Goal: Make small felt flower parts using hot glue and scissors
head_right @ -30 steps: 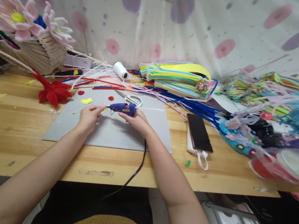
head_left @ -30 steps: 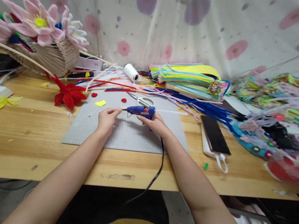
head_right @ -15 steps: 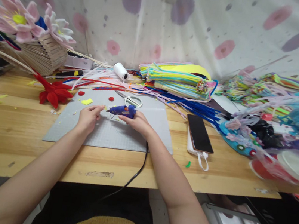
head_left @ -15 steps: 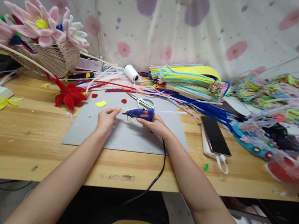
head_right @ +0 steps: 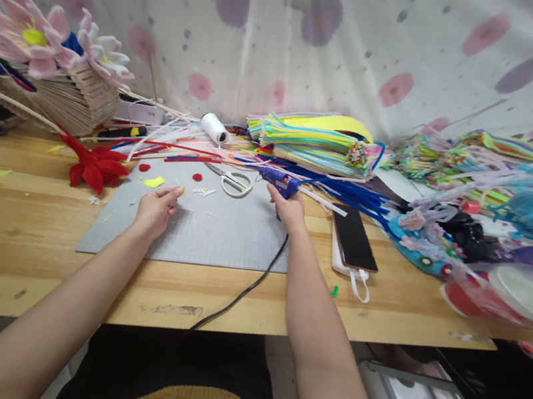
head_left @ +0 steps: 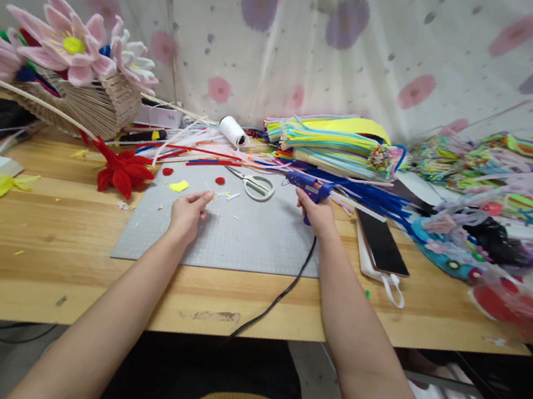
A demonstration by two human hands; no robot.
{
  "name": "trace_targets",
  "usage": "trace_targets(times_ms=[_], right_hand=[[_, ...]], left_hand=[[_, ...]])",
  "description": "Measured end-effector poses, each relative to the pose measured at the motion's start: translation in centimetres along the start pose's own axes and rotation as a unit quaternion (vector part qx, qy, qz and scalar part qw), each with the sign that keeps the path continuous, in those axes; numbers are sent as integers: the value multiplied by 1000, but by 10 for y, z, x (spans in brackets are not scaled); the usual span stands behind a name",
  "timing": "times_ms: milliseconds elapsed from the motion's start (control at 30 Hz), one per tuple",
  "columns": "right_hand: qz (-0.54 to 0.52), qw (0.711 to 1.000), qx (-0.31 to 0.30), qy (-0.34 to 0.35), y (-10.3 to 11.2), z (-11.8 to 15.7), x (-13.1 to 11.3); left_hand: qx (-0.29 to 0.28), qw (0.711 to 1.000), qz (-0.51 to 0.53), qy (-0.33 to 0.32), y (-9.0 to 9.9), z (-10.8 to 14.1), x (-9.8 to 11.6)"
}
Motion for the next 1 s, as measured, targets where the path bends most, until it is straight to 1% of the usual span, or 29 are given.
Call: trace_targets(times_ms=[133,233,367,433,467,533,600,667,700,733,800,833,900,933,967,1000], right_hand=[[55,997,22,-38,4,-6,14],[117,992,35,-40,3,-10,19],[218,974,40,-42,-1,-17,21],[255,966,29,-43,-2,-17,18],[273,961,26,-32,0,-17,15],[314,949,27,9,7,-13,7],[360,932,25,42,19,-6,-2],[394,918,0,38,31,2,-8],[396,917,-27,35,34,6,-10],[386,920,-63,34,33,10,-12],[314,938,-141,50,19,18,-20],[255,948,-175,70,7,22,-25],[112,969,-182,122,-20,29,-39],[51,970,-192,138,-36,32,-45],[-4,967,-213,138,-54,35,-49],[-52,959,-246,128,-72,38,-52]], left_hand=[[-5,1000,2,0,0,-1,0],[-9,1000,-6,-5,-1,-2,-2],[-21,999,-37,-11,-2,-2,-5],[-29,998,-51,-16,-3,-2,-5],[-31,998,-54,-19,-2,-1,-5],[-34,998,-53,-21,-2,0,-4],[-39,998,-48,-18,-2,1,-3],[-48,998,-45,-11,-3,3,-2],[-52,998,-44,-9,-3,3,-1],[-56,998,-41,-7,-4,4,-1],[-59,998,-33,-2,-5,4,0],[-59,998,-28,1,-5,5,1],[-62,998,-20,7,-5,5,1],[-65,998,-17,9,-5,5,1],[-72,997,-15,9,-5,5,1],[-79,997,-15,7,-6,4,0]])
Point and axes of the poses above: each hand's wrist, its own z-axis away from the middle knuckle, its own y-axis out of the back of the hand, x = y × z, the point moved 4 cm from there along -z, towards the middle knuckle, and after that the axes turned 1 degree about z, right-handed, at the moved point
